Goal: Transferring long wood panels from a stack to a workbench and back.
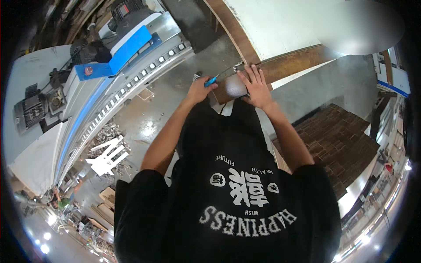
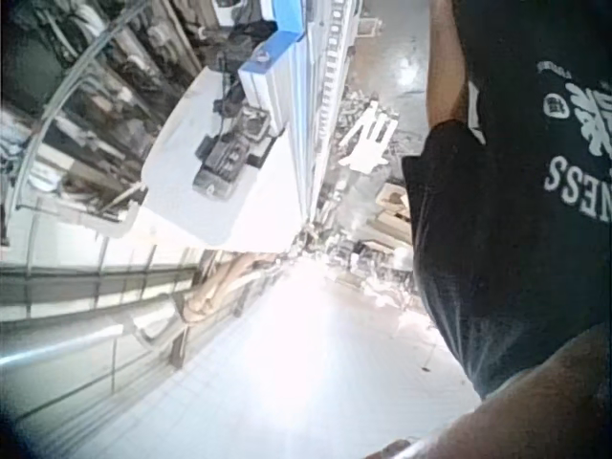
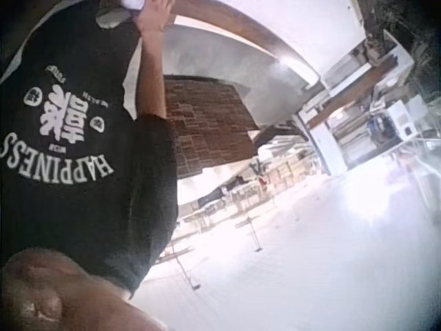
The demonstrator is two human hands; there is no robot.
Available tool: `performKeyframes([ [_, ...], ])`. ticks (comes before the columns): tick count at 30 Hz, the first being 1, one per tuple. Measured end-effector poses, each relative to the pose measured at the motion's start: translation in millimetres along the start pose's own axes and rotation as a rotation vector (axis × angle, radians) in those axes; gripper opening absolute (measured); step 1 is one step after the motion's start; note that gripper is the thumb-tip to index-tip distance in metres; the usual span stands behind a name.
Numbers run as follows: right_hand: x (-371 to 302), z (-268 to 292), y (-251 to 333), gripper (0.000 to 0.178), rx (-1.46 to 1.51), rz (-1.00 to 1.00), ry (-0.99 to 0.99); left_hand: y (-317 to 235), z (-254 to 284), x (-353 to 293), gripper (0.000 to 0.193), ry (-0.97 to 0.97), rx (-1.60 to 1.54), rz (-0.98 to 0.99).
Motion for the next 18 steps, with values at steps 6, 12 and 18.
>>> performKeyframes([
  [6, -63.1, -23.5, 54.9, 0.087, 0.585, -0.730, -0.249, 11.0, -3.1, -2.4, 0.038, 0.114, -0.249, -0.034],
  [12, -76.2, -107.9, 78.5, 0.084, 1.466, -1.042, 0.158, 23.9, -21.0, -11.5, 0.032, 0.213, -0.480, -0.068],
  [18, -78.9, -151.5, 76.0, 0.075, 1.455, -1.129, 0.118, 33.0, 7.0, -8.9, 0.035, 0.042, -0.260, -0.146],
])
Point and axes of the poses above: each hand's wrist, its own x-axis towards the middle knuckle, its own z-axis out of the back of the hand, y = z × x, the point moved 4 cm from there along x, towards the middle knuckle, and after that the axes turned 14 degrees about -z, right-handed, at the moved point
